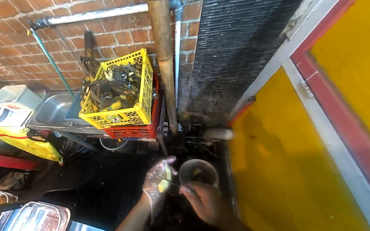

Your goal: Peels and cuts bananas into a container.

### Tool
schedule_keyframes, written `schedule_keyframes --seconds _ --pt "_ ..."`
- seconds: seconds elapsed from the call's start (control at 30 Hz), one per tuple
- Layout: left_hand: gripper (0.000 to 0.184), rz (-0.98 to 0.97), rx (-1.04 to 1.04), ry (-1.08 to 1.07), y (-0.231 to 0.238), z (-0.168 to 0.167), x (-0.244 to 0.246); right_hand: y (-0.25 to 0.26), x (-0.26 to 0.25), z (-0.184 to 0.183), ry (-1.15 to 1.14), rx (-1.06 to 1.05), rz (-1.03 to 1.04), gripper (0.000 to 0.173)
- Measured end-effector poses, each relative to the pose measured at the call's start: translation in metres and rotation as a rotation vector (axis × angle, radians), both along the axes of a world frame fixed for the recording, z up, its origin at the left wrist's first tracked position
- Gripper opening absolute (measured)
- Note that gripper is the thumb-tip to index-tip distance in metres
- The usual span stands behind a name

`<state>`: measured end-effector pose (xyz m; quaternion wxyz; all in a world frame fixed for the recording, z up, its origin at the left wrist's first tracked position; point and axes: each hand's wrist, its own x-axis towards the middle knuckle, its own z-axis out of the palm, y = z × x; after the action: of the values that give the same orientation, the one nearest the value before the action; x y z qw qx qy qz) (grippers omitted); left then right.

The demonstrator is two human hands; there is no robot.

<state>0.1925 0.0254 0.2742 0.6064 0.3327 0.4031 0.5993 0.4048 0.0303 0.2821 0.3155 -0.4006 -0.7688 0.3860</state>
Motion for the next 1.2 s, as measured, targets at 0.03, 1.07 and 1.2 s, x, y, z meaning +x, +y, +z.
schedule_keyframes --seconds 0.03,1.07,1.2 --pt "0.039 -0.001 -0.002 -0.006 -0.001 0.0 0.0 -0.001 -0.001 -0.002 -0.002 0.011 -0.013 0.045" --pt "0.04 0.023 -0.542 -0.505 -0.002 -0.005 0.045 -0.005 0.023 -0.026 -0.42 0.113 -0.371 0.043" --pt "0.033 -0.057 -0.621 -0.552 -0.002 0.005 0.045 -0.002 0.039 -0.027 -0.385 0.071 -0.418 0.053"
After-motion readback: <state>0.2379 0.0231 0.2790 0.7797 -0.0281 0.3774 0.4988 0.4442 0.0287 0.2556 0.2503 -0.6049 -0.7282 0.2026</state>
